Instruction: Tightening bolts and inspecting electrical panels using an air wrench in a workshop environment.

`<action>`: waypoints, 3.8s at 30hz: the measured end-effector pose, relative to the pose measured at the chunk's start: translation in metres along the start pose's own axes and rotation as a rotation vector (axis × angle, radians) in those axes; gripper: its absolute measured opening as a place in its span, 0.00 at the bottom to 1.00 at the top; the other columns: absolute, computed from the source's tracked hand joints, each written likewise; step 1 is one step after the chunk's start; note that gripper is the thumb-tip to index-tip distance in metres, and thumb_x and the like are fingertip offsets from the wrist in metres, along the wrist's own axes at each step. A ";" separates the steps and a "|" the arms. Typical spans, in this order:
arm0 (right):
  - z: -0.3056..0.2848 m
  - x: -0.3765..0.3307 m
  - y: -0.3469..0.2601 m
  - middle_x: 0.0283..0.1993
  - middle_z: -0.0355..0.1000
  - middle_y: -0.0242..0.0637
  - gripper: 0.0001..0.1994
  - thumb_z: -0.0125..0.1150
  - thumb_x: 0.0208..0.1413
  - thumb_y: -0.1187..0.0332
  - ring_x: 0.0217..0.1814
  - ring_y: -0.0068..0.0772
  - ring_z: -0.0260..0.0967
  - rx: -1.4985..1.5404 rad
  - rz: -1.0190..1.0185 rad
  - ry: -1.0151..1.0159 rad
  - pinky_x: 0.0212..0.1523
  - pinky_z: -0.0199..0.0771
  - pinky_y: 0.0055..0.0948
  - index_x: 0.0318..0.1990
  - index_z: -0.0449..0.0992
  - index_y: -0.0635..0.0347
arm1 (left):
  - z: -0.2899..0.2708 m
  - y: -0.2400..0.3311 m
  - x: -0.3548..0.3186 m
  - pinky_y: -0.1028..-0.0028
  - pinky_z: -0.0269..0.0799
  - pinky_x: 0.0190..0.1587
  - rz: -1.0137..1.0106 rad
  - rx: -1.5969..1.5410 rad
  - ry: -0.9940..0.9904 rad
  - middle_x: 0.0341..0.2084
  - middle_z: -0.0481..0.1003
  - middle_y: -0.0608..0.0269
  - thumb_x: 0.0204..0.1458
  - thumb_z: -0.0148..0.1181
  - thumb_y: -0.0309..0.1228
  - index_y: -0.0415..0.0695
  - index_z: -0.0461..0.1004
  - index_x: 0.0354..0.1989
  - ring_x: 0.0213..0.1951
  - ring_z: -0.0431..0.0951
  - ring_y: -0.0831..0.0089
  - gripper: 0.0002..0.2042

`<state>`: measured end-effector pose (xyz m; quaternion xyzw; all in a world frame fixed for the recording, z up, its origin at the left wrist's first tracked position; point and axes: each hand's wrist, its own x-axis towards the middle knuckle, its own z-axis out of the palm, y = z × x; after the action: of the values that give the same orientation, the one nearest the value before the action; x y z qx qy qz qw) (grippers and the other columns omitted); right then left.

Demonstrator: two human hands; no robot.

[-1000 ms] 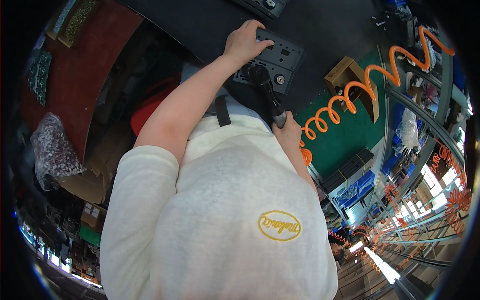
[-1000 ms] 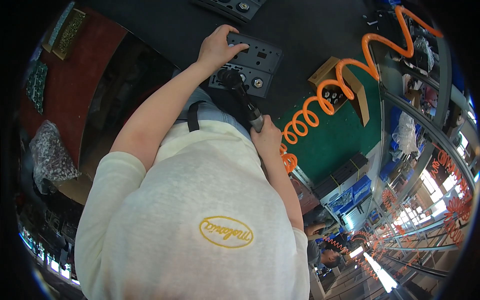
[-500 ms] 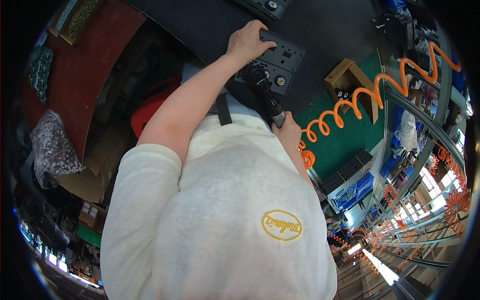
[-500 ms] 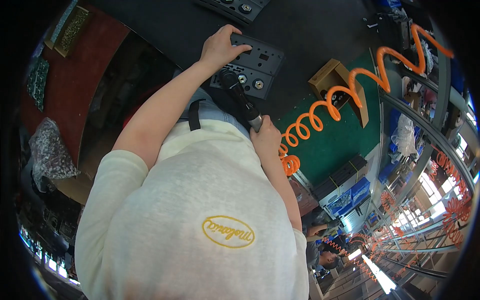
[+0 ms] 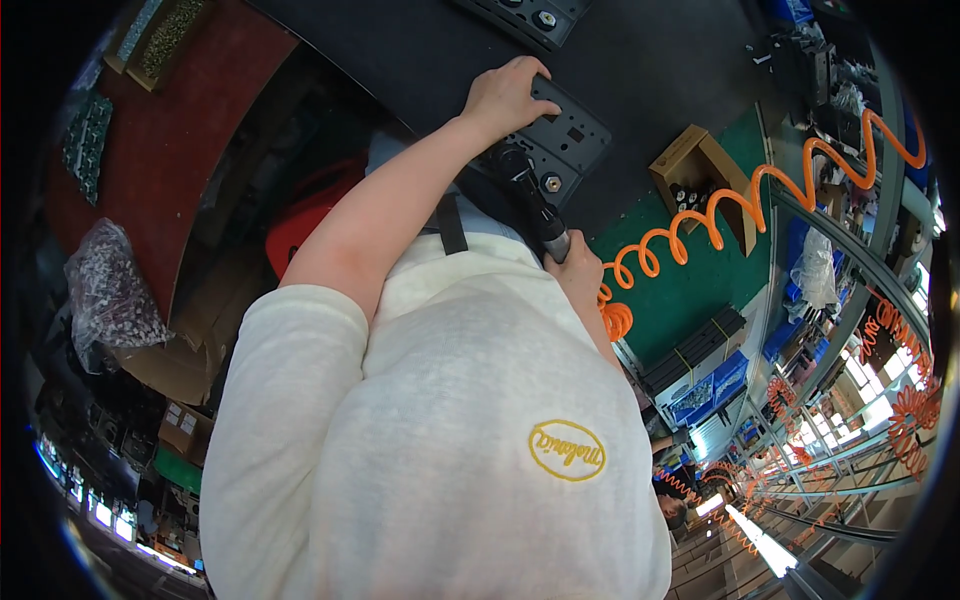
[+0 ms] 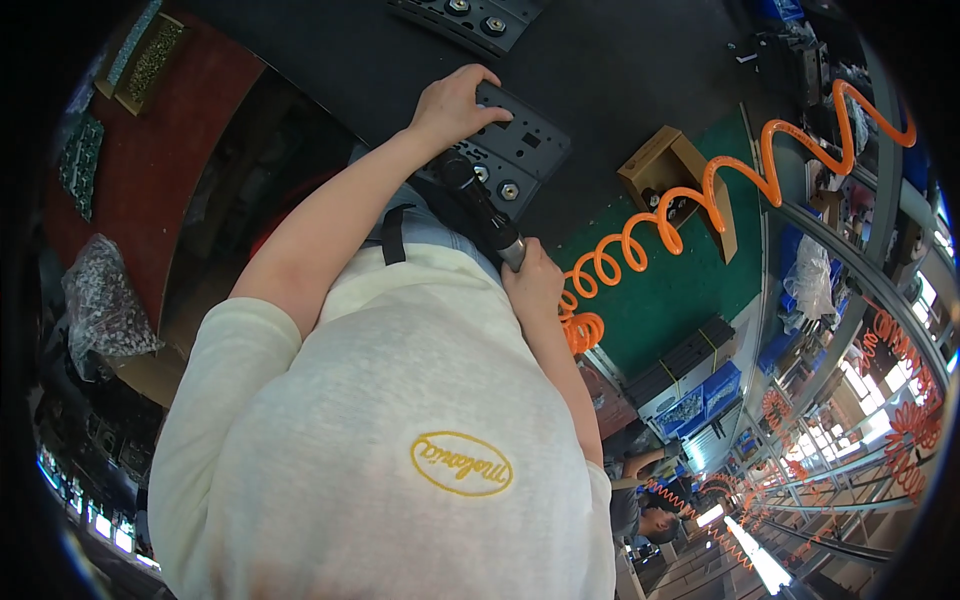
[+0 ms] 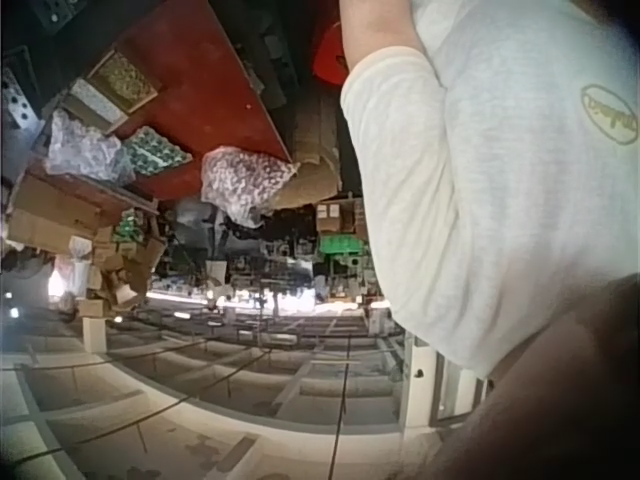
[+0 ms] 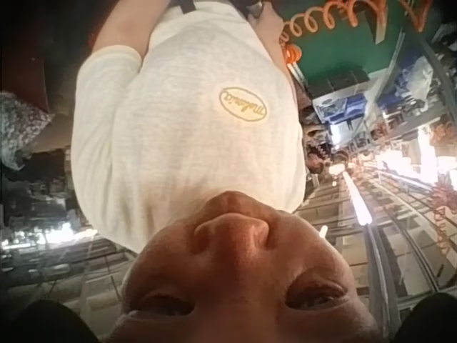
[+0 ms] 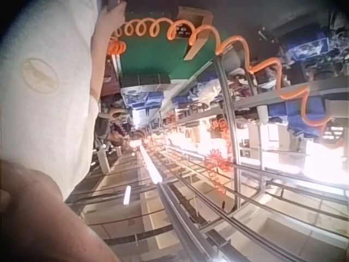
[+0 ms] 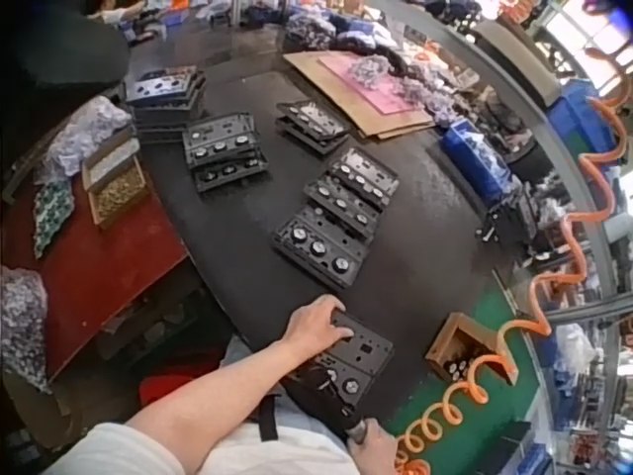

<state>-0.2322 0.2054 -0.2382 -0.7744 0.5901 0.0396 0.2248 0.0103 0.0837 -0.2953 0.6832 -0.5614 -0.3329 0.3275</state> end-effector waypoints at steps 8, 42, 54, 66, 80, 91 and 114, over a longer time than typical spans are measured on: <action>-0.019 -0.011 -0.006 0.28 0.73 0.48 0.13 0.62 0.38 0.71 0.31 0.51 0.73 0.230 0.110 0.137 0.32 0.72 0.39 0.36 0.72 0.59 | -0.022 -0.020 0.004 0.65 0.73 0.41 -0.087 -0.100 -0.003 0.34 0.76 0.53 0.39 0.70 0.40 0.40 0.68 0.45 0.37 0.77 0.58 0.26; -0.022 0.111 -0.041 0.28 0.71 0.38 0.08 0.59 0.48 0.79 0.24 0.27 0.69 1.139 0.533 0.064 0.26 0.72 0.25 0.35 0.68 0.66 | -0.229 -0.051 0.008 0.76 0.64 0.20 -0.205 -2.754 -0.360 0.29 0.62 0.58 0.53 0.52 0.45 0.34 0.53 0.61 0.21 0.67 0.73 0.33; -0.016 0.117 -0.025 0.28 0.70 0.39 0.09 0.59 0.50 0.71 0.25 0.30 0.69 1.398 0.538 -0.247 0.27 0.74 0.29 0.36 0.67 0.64 | -0.241 -0.057 0.005 0.72 0.67 0.22 -0.005 -2.434 -0.207 0.29 0.62 0.55 0.53 0.51 0.48 0.34 0.49 0.64 0.23 0.67 0.71 0.37; -0.010 0.120 -0.019 0.26 0.70 0.38 0.10 0.60 0.52 0.68 0.25 0.30 0.69 1.439 0.581 -0.290 0.25 0.73 0.28 0.37 0.67 0.61 | -0.243 -0.061 0.008 0.73 0.67 0.22 -0.007 -2.472 -0.146 0.30 0.63 0.54 0.55 0.50 0.47 0.34 0.51 0.63 0.24 0.68 0.72 0.35; -0.010 0.124 -0.026 0.26 0.70 0.38 0.10 0.60 0.50 0.70 0.24 0.30 0.68 1.429 0.631 -0.279 0.25 0.72 0.29 0.37 0.67 0.62 | -0.260 -0.066 0.019 0.75 0.66 0.22 -0.047 -2.482 -0.115 0.29 0.65 0.54 0.55 0.47 0.47 0.34 0.57 0.61 0.23 0.67 0.72 0.32; -0.010 0.126 -0.025 0.26 0.70 0.39 0.10 0.61 0.49 0.70 0.24 0.32 0.69 1.440 0.657 -0.265 0.25 0.73 0.30 0.34 0.67 0.61 | -0.299 -0.086 0.055 0.72 0.65 0.27 -0.022 -2.188 0.009 0.33 0.66 0.52 0.53 0.49 0.51 0.33 0.55 0.61 0.27 0.68 0.70 0.36; -0.013 0.126 -0.028 0.26 0.71 0.38 0.10 0.62 0.47 0.70 0.23 0.32 0.70 1.450 0.707 -0.224 0.26 0.73 0.32 0.36 0.69 0.62 | -0.364 -0.143 0.197 0.57 0.70 0.48 -0.708 0.588 0.416 0.43 0.74 0.44 0.52 0.54 0.45 0.38 0.72 0.44 0.47 0.74 0.51 0.22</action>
<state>-0.1713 0.0932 -0.2596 -0.1956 0.6527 -0.2063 0.7023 0.4174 -0.0612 -0.2244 0.9469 -0.2882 -0.1081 0.0931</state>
